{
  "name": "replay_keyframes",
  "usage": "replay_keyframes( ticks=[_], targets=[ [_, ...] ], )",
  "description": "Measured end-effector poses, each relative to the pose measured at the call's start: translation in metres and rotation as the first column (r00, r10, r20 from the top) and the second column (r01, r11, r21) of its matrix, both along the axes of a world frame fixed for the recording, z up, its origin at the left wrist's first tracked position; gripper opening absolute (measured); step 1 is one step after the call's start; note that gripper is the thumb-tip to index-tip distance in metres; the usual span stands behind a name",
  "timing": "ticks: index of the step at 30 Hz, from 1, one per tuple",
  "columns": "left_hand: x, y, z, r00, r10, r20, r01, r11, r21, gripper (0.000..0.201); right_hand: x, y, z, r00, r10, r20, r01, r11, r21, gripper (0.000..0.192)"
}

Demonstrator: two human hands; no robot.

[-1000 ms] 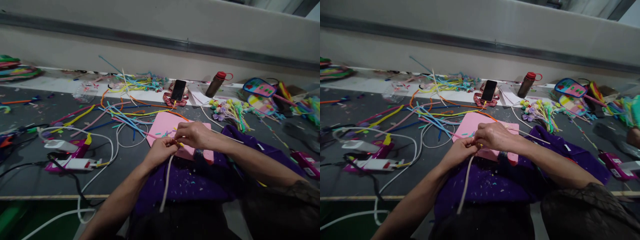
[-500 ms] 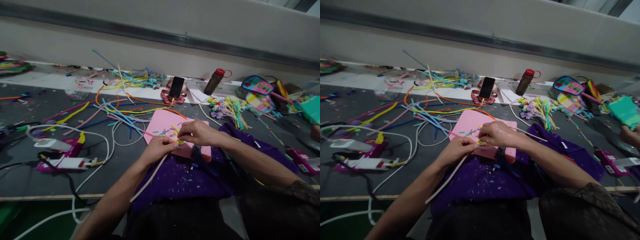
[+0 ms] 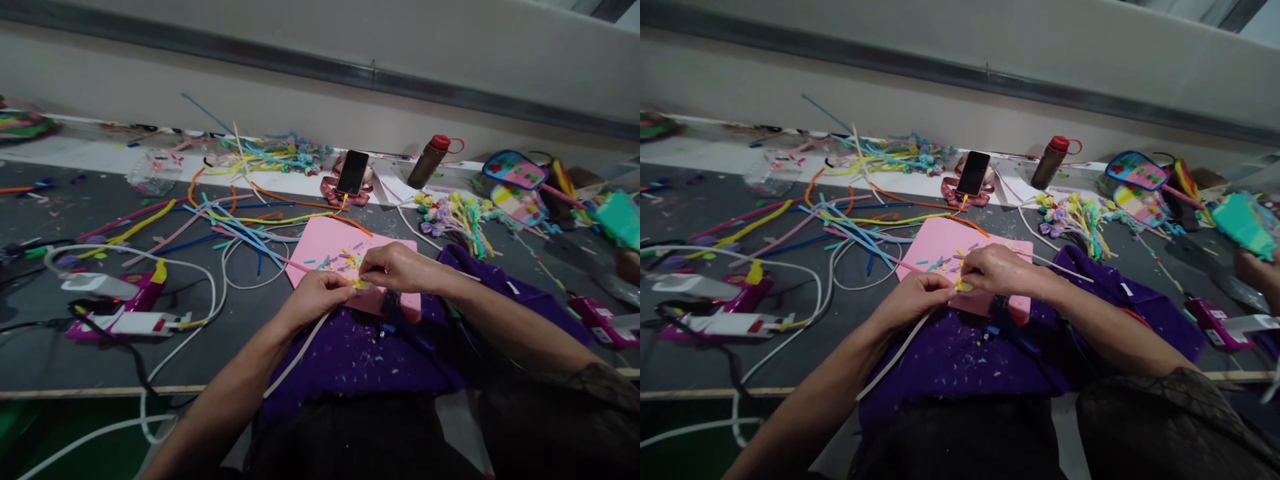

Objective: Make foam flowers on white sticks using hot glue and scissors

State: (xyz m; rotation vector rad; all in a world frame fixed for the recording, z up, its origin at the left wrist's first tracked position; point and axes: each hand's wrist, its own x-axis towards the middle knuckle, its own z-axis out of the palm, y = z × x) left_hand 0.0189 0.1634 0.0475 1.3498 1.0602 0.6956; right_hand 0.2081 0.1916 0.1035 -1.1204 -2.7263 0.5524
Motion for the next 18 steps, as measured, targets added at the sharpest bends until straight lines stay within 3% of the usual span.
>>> replay_keyframes(
  ticks=[4, 11, 18],
  targets=[
    [-0.001, 0.001, 0.0, 1.0, 0.006, -0.016, -0.006, 1.0, -0.022, 0.02, 0.0, -0.002, -0.004, 1.0, -0.023, -0.001, 0.023, 0.999, 0.026, 0.016],
    [-0.002, 0.002, 0.003, 0.993, -0.054, -0.106, 0.053, 0.999, -0.008, 0.025, 0.003, -0.008, -0.02, 0.994, 0.051, -0.1, -0.032, 0.982, 0.184, 0.01],
    [0.001, 0.002, -0.002, 0.995, -0.039, -0.093, 0.04, 0.999, 0.011, 0.022, 0.003, -0.012, -0.029, 0.996, 0.041, -0.082, -0.022, 0.975, 0.222, 0.009]
  ],
)
